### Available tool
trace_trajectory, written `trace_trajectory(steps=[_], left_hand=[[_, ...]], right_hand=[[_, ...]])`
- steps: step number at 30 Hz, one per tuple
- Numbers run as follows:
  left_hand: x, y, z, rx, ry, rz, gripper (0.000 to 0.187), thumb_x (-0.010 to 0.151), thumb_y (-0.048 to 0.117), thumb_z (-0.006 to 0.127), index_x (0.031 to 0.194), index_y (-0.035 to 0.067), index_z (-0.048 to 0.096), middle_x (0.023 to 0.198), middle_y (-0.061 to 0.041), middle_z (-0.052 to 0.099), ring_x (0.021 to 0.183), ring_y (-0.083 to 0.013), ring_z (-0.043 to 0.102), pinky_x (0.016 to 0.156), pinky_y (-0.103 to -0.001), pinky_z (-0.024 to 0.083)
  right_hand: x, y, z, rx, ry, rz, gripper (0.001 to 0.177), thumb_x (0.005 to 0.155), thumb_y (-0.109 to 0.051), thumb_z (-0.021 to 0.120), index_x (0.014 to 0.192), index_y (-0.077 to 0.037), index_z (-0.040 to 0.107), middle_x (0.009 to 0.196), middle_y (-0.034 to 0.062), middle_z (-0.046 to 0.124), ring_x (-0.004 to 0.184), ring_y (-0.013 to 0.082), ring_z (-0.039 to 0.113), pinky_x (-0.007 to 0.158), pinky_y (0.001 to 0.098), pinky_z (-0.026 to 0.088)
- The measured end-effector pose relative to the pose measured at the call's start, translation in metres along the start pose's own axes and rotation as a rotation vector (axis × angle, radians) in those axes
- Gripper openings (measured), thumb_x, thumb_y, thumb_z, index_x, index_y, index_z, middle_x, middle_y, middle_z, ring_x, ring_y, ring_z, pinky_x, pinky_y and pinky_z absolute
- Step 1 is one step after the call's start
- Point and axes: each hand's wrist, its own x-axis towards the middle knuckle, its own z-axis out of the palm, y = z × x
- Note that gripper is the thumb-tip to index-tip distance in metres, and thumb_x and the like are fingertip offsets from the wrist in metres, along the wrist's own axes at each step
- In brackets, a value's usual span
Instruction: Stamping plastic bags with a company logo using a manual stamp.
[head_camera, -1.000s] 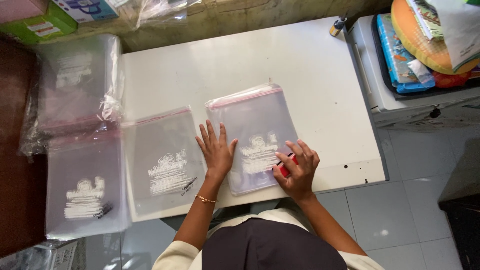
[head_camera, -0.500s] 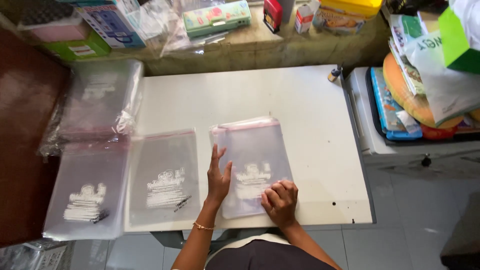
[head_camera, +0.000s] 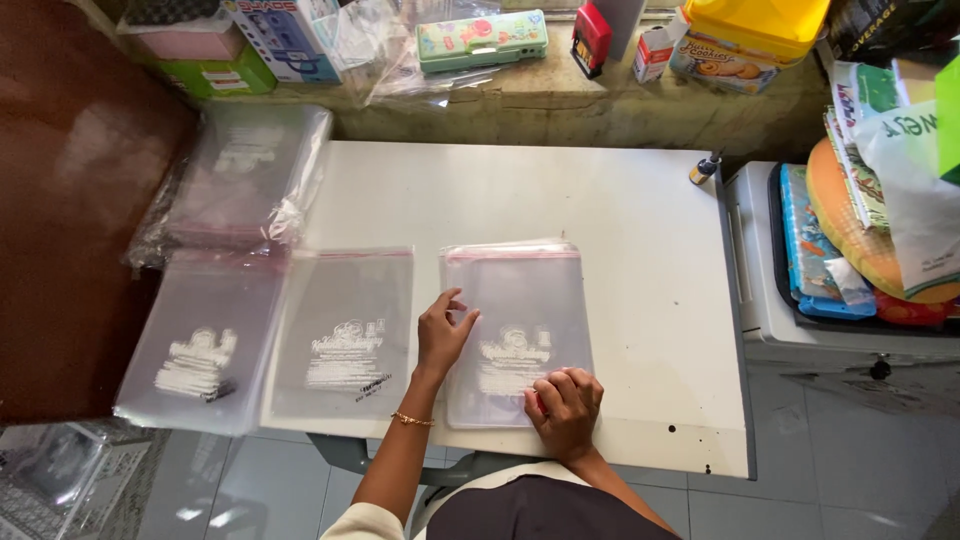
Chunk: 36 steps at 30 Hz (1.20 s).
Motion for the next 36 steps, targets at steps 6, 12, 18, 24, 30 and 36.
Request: trace_trajectory(steps=[6, 12, 18, 24, 30, 36], left_hand=[[-0.009, 0.029, -0.006, -0.069, 0.098, 0.092, 0.001, 0.086, 0.007, 0.075, 0.086, 0.006, 0.075, 0.074, -0.003, 0.075, 0.057, -0.0112, 0.060, 0.055, -0.024, 0.052], [-0.021, 0.049, -0.006, -0.205, 0.189, 0.081, 0.011, 0.088, 0.009, 0.074, 0.094, 0.001, 0.079, 0.078, -0.005, 0.078, 0.059, -0.0114, 0.064, 0.058, -0.024, 0.055], [-0.030, 0.036, -0.005, -0.179, 0.016, -0.127, 0.037, 0.097, 0.031, 0.063, 0.125, 0.006, 0.067, 0.094, -0.015, 0.078, 0.070, -0.0206, 0.077, 0.060, -0.030, 0.059], [-0.038, 0.011, 0.000, -0.076, 0.047, -0.191, 0.037, 0.091, 0.032, 0.077, 0.121, 0.012, 0.074, 0.098, -0.016, 0.078, 0.082, -0.0351, 0.076, 0.073, -0.043, 0.061], [-0.038, 0.011, 0.007, -0.099, 0.116, -0.115, 0.021, 0.094, 0.019, 0.070, 0.113, 0.012, 0.076, 0.093, -0.014, 0.078, 0.073, -0.0293, 0.076, 0.066, -0.038, 0.060], [-0.036, 0.036, -0.007, -0.280, 0.116, 0.001, 0.016, 0.097, 0.018, 0.071, 0.110, 0.011, 0.076, 0.089, -0.010, 0.079, 0.068, -0.0202, 0.076, 0.060, -0.030, 0.060]], right_hand=[[-0.009, 0.007, 0.002, -0.030, -0.051, -0.024, 0.019, 0.086, -0.034, 0.075, 0.094, -0.018, 0.067, 0.103, -0.0021, 0.061, 0.111, 0.0227, 0.052, 0.100, 0.0423, 0.033], [-0.006, 0.007, -0.005, -0.056, -0.077, -0.051, 0.027, 0.083, -0.036, 0.081, 0.098, -0.017, 0.067, 0.104, -0.0012, 0.058, 0.111, 0.0220, 0.051, 0.099, 0.0415, 0.034], [-0.007, 0.011, -0.013, -0.040, -0.159, -0.064, 0.030, 0.083, -0.036, 0.080, 0.102, -0.017, 0.067, 0.103, 0.0012, 0.055, 0.105, 0.0226, 0.050, 0.090, 0.0414, 0.039], [-0.012, 0.071, 0.004, 0.296, -0.209, 0.167, 0.026, 0.084, -0.038, 0.080, 0.102, -0.021, 0.072, 0.093, 0.0023, 0.062, 0.101, 0.0284, 0.062, 0.089, 0.0428, 0.046], [0.011, 0.131, -0.037, 0.999, 0.069, 1.033, 0.034, 0.099, -0.039, 0.063, 0.120, -0.011, 0.062, 0.098, 0.0083, 0.064, 0.095, 0.0216, 0.061, 0.090, 0.0352, 0.049], [-0.016, 0.193, -0.038, 1.525, 0.364, 1.103, 0.046, 0.107, -0.055, 0.042, 0.116, -0.017, 0.068, 0.094, 0.0142, 0.072, 0.098, 0.0274, 0.072, 0.094, 0.0464, 0.056]])
